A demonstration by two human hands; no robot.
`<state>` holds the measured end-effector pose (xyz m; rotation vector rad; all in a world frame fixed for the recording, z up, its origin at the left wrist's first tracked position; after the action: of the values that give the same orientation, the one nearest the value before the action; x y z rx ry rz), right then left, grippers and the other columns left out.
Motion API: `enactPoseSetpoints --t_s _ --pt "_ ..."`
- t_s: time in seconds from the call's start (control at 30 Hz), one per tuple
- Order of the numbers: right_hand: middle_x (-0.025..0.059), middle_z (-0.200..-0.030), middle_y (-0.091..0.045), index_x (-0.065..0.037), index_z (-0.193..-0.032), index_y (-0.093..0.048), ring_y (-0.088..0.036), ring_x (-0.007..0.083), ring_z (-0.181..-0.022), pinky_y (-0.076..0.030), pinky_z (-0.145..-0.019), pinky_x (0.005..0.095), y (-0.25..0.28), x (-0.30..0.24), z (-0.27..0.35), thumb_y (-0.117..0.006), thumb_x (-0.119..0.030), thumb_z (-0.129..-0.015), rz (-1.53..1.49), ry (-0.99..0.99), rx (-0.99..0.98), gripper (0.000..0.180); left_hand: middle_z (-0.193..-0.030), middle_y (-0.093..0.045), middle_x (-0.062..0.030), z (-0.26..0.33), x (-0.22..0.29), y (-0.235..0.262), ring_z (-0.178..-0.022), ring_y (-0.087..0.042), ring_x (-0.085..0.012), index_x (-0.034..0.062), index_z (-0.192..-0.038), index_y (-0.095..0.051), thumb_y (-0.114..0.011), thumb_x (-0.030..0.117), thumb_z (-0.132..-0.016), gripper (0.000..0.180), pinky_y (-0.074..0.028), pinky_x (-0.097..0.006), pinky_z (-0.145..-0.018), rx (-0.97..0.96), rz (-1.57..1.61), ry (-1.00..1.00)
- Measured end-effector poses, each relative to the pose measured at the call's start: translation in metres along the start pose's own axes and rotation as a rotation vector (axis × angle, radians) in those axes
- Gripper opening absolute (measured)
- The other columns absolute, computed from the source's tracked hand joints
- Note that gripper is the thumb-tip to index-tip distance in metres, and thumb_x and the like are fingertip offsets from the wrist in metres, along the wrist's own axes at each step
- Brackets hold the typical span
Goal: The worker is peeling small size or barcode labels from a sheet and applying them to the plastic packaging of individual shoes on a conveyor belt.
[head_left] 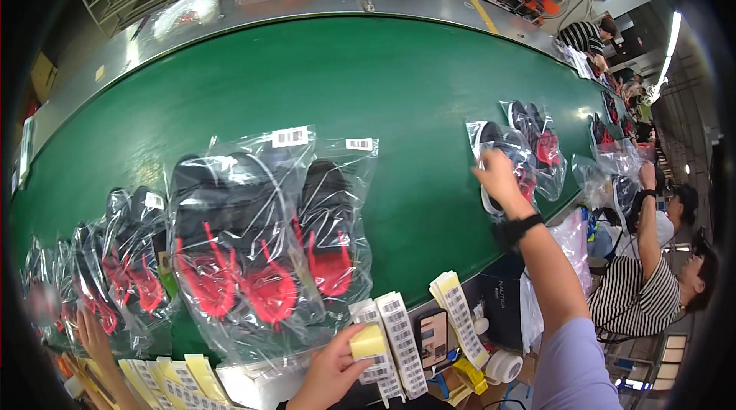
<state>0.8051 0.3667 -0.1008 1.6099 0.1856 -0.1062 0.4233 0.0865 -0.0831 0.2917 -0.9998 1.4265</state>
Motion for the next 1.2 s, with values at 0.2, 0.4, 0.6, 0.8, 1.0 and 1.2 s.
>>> enactPoseSetpoints --t_s 0.2,0.4,0.6,0.8,1.0,1.2 --pt "0.0227 -0.087 -0.067 -0.003 -0.089 -0.059 -0.065 0.0436 -0.086 -0.051 -0.078 0.0493 -0.032 0.109 0.071 -0.067 -0.001 -0.071 -0.037 -0.294 -0.166 0.02 -0.105 -0.072 -0.0158 -0.021 -0.01 0.013 -0.095 -0.069 -0.0155 -0.0038 -0.127 -0.056 -0.065 -0.004 -0.092 0.036 -0.056 -0.025 -0.081 0.163 0.0 -0.093" --pt "0.0214 -0.089 -0.067 -0.003 -0.104 -0.062 -0.067 0.0398 -0.086 -0.052 -0.075 0.0453 -0.06 0.0 0.061 -0.059 0.008 -0.079 -0.348 -0.124 0.102 0.027 -0.085 -0.071 -0.0029 -0.053 0.024 -0.006 -0.071 -0.057 -0.0017 -0.0051 -0.115 -0.064 -0.065 -0.003 -0.092 0.023 -0.043 -0.017 -0.059 0.292 -0.128 -0.247" --pt "0.0137 -0.096 -0.07 0.001 -0.098 -0.071 -0.069 0.0274 -0.088 -0.054 -0.077 0.0358 0.014 -0.174 0.115 -0.071 -0.009 -0.086 -1.017 0.232 -0.137 0.016 -0.075 -0.067 0.0004 -0.063 0.049 -0.027 -0.063 -0.05 0.0009 -0.0039 -0.11 -0.068 -0.067 -0.002 -0.092 0.018 -0.036 -0.018 -0.053 0.416 -0.234 -0.348" --pt "0.0102 -0.085 -0.065 0.003 -0.087 -0.069 -0.064 0.0245 -0.077 -0.05 -0.068 0.0343 0.022 -0.168 0.154 -0.071 -0.005 -0.084 -1.255 0.159 -0.249 0.008 -0.073 -0.067 0.0012 -0.065 0.06 -0.048 -0.059 -0.05 0.0012 -0.0038 -0.106 -0.07 -0.067 -0.001 -0.091 0.015 -0.035 -0.018 -0.05 0.353 -0.408 -0.369" --pt "0.0088 -0.083 -0.063 0.001 -0.085 -0.067 -0.061 0.0251 -0.076 -0.049 -0.069 0.0355 0.029 -0.15 0.159 -0.073 -0.002 -0.081 -1.198 0.2 -0.182 0.008 -0.071 -0.068 -0.0012 -0.071 0.063 -0.063 -0.06 -0.052 0.0001 -0.0032 -0.104 -0.07 -0.069 0.001 -0.091 0.014 -0.038 -0.018 -0.051 0.355 -0.426 -0.359" --pt "0.0098 -0.083 -0.06 0.001 -0.082 -0.064 -0.059 0.0294 -0.077 -0.048 -0.072 0.0402 0.036 -0.142 0.161 -0.074 0.002 -0.075 -0.984 0.424 0.111 0.012 -0.091 -0.071 -0.0059 -0.081 0.062 -0.071 -0.076 -0.061 -0.0028 -0.0077 -0.109 -0.066 -0.063 -0.007 -0.092 0.017 -0.044 -0.016 -0.061 0.296 -0.426 -0.255"
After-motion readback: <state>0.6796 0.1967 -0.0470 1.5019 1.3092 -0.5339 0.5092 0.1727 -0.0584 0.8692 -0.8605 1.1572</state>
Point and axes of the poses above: each hand's wrist, its own z-axis away from the middle knuckle, its own y-axis out of the back of the hand, x = y × z, the point moved 5 cm from there along -z, towards the middle knuckle
